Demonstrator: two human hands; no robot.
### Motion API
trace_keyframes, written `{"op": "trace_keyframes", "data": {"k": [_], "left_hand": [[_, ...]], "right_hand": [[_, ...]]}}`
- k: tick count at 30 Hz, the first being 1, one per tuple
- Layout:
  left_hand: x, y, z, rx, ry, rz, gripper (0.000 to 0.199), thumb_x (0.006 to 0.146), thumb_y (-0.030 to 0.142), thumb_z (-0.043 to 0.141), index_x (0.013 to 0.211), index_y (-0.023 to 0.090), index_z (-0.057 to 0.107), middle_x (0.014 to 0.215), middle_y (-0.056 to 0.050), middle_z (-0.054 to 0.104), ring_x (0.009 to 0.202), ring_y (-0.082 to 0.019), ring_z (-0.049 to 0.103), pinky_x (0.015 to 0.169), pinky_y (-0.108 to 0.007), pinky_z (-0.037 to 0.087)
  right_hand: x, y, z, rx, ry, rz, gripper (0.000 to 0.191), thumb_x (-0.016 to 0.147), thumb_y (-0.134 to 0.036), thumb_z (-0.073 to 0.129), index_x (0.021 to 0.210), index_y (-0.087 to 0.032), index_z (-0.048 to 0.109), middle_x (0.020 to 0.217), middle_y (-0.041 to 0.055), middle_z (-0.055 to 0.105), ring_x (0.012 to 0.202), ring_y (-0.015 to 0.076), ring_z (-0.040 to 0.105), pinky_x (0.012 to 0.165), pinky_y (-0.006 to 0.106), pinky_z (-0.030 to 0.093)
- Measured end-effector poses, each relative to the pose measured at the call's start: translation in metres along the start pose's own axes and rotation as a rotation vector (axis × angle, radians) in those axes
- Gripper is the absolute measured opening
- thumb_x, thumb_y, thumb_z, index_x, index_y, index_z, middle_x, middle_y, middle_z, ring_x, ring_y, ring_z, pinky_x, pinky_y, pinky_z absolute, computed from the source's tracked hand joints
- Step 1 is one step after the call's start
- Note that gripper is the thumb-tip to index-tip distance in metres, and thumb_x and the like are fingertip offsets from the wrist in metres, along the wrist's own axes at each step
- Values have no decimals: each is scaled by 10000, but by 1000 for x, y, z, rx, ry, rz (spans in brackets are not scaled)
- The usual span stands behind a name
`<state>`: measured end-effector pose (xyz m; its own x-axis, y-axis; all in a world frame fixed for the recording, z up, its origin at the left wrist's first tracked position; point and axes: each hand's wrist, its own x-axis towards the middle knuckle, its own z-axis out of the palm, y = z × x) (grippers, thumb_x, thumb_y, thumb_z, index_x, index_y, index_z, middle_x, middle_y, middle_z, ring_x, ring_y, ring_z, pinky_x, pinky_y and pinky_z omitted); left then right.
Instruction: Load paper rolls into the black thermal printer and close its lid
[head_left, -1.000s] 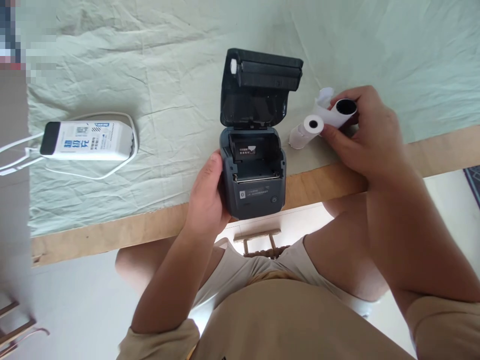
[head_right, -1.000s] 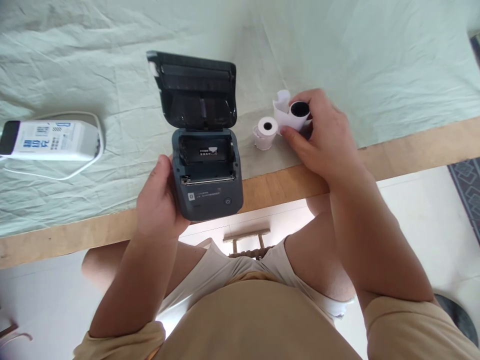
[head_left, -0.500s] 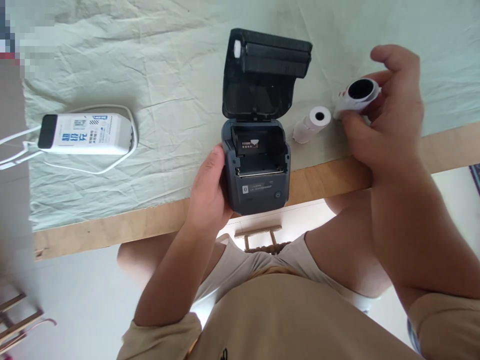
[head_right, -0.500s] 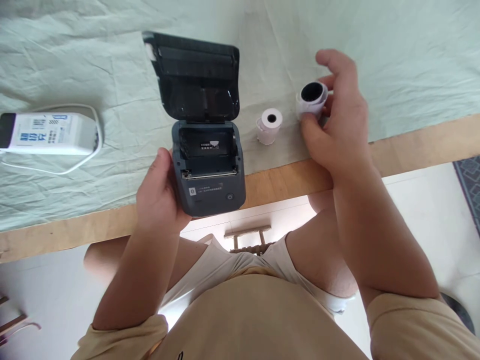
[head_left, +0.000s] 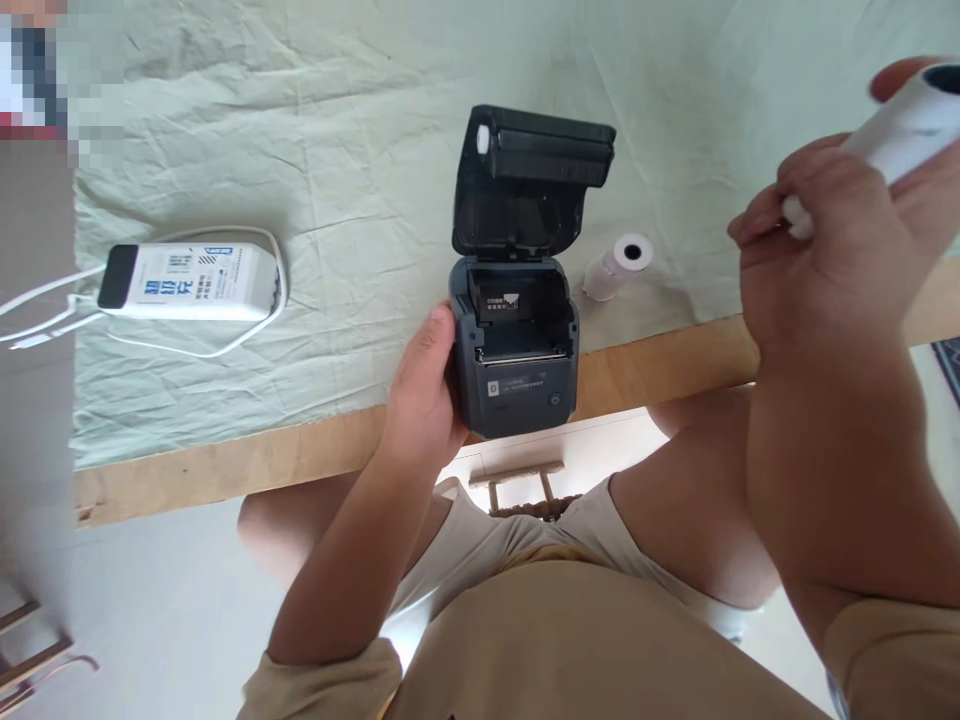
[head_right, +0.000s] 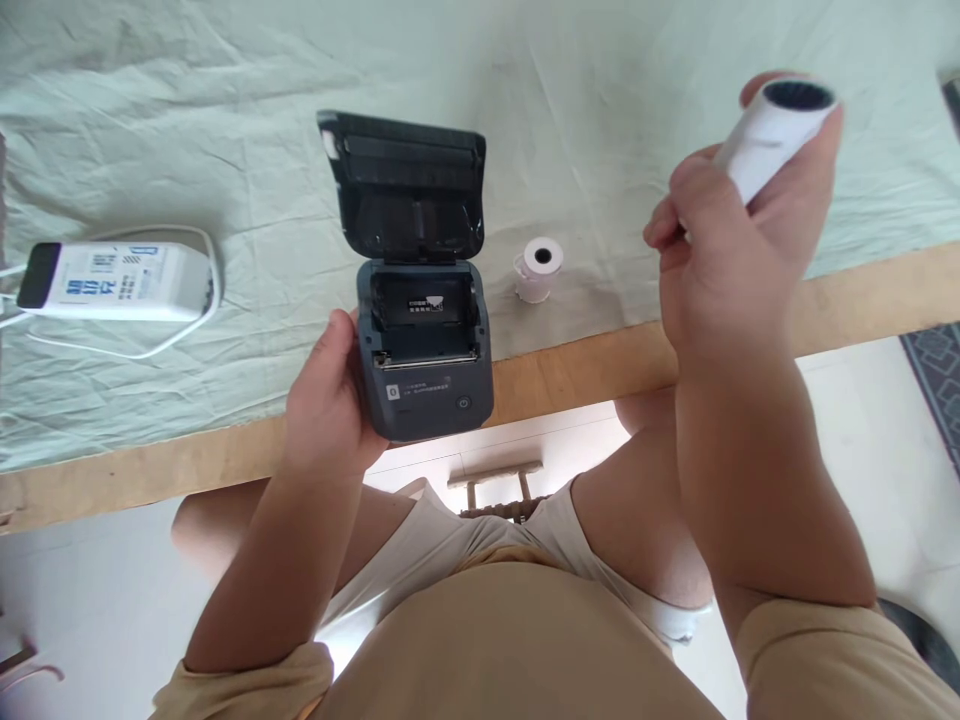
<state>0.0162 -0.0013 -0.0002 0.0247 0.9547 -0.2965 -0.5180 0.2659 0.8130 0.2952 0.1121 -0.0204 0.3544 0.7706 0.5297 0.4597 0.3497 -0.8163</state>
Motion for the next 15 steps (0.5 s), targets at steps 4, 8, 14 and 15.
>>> {"op": "trace_keyframes", "data": {"k": [4,8,14,15], "left_hand": [[1,0,1,29,25,-14,422,1009,686,701,1032,268,756,971,-54,845,1085,-373,867,796,-478,747],[0,2,-1,35,-1,23,357,1004,610,751,1030,254,757,938,-40,836,927,-305,865,665,-372,707],[-3,6,-7,121,-73,5,365,895,403,926,1161,244,734,972,-25,823,800,-232,821,651,-321,689],[-3,6,-7,128,-69,1,374,899,421,918,1165,244,724,982,-33,824,818,-242,825,655,-324,688]], "right_hand": [[-24,-69,12,124,-178,-487,287,888,-471,618,1011,-331,399,916,-31,510,525,119,458,468,335,401],[-55,-133,26,-40,-580,-441,216,963,-195,681,935,-302,495,909,-25,661,758,167,670,648,352,558],[-61,-137,38,-282,-443,-536,258,1040,-168,598,1204,-355,666,1099,-3,748,949,200,722,817,388,616],[-61,-135,38,-286,-487,-496,206,1054,-218,600,1217,-339,633,1099,12,730,922,201,708,801,395,623]]}}
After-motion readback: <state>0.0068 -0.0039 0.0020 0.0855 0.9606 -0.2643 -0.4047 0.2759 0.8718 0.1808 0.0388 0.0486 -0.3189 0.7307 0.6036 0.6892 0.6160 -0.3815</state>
